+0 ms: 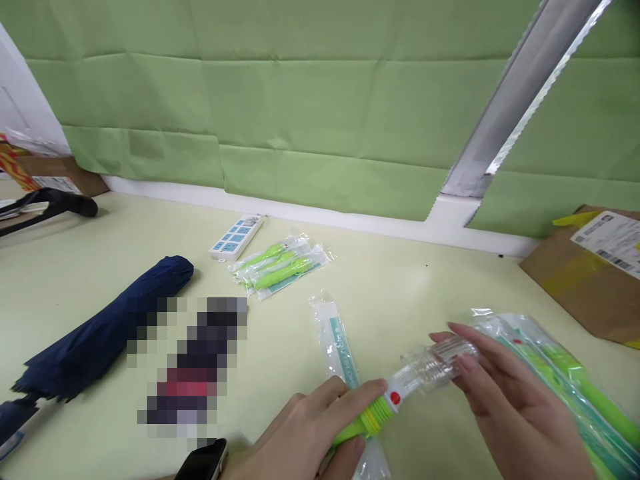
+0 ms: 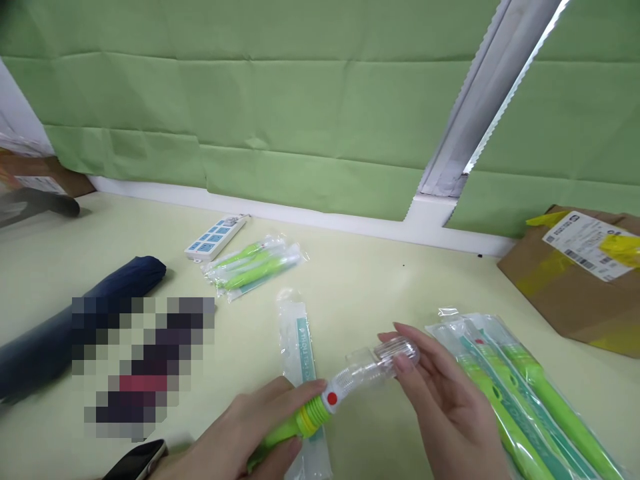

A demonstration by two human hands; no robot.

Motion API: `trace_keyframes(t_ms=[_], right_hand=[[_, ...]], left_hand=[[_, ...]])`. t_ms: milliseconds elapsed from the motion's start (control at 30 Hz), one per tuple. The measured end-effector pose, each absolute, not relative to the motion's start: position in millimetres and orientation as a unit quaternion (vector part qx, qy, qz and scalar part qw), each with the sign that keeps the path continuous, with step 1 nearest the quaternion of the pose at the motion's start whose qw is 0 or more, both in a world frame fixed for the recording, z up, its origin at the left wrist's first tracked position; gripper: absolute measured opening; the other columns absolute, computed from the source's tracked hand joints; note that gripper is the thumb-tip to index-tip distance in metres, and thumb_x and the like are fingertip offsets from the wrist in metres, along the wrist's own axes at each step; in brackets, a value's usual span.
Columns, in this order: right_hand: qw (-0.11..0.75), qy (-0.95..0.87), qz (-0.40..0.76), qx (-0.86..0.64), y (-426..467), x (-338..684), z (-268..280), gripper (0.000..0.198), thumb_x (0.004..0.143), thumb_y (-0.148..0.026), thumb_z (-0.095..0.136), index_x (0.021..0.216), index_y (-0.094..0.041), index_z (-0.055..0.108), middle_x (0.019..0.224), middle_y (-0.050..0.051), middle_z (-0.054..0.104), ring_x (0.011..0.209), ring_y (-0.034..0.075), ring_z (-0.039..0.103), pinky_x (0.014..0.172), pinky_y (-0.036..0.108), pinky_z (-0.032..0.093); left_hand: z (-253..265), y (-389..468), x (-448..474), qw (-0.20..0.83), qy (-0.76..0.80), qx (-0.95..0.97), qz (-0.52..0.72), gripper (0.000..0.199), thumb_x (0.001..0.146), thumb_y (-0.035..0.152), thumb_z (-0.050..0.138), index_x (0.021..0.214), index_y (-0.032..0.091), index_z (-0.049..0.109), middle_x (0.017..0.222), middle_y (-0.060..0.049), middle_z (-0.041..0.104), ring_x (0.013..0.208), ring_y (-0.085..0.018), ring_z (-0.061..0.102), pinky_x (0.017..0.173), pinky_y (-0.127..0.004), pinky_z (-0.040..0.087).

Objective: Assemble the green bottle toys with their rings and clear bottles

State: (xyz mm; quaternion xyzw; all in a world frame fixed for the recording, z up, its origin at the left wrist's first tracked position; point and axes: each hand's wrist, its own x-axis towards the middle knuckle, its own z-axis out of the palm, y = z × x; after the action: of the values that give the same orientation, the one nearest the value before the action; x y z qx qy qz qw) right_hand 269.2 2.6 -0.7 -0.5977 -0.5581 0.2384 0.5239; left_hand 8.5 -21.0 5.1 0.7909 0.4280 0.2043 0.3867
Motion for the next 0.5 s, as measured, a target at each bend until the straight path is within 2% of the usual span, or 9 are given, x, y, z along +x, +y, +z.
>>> trace_keyframes(t_ms=[100, 267, 400, 500], right_hand=[[0.508, -0.540, 0.346, -0.575, 0, 269, -7, 0.038, 0.088, -0.048, 0.070, 0.123, -0.034, 0.066, 0.122, 0.004, 0.076, 0.108, 0.022, 0.074, 0.081, 0.017, 0.061], [0.459, -0.611, 0.336, -0.551, -3, 268, -8, 0.030, 0.091, -0.042, 0.068, 0.120, -0.035, 0.067, 0.118, 0.002, 0.078, 0.103, 0.020, 0.076, 0.080, 0.014, 0.060], [0.446, -0.621, 0.349, -0.542, -5, 262, -4, 0.027, 0.091, -0.040, 0.068, 0.118, -0.036, 0.067, 0.118, 0.001, 0.077, 0.103, 0.020, 0.076, 0.081, 0.016, 0.061], [0.432, -0.621, 0.381, -0.531, -6, 255, 0, 0.022, 0.091, -0.039, 0.068, 0.113, -0.036, 0.070, 0.111, 0.001, 0.079, 0.095, 0.020, 0.077, 0.075, 0.017, 0.063]], left_hand=[[2, -20, 8, 0.374, 0.424, 0.794, 0.221, 0.070, 0.087, 0.015, 0.055, 0.150, 0.040, 0.040, 0.124, -0.007, 0.065, 0.096, -0.024, 0.067, 0.085, -0.037, 0.058], [-9, -16, 5, 0.367, 0.432, 0.789, 0.236, 0.071, 0.084, 0.025, 0.059, 0.151, 0.037, 0.038, 0.119, -0.005, 0.069, 0.084, -0.021, 0.067, 0.067, -0.025, 0.057], [-8, -18, 6, 0.382, 0.441, 0.780, 0.229, 0.071, 0.083, 0.025, 0.061, 0.150, 0.035, 0.039, 0.113, -0.005, 0.071, 0.075, -0.017, 0.065, 0.056, -0.020, 0.052], [-1, -22, 8, 0.379, 0.461, 0.765, 0.241, 0.067, 0.083, 0.024, 0.061, 0.146, 0.036, 0.044, 0.114, -0.004, 0.070, 0.075, -0.016, 0.064, 0.049, -0.016, 0.046]])
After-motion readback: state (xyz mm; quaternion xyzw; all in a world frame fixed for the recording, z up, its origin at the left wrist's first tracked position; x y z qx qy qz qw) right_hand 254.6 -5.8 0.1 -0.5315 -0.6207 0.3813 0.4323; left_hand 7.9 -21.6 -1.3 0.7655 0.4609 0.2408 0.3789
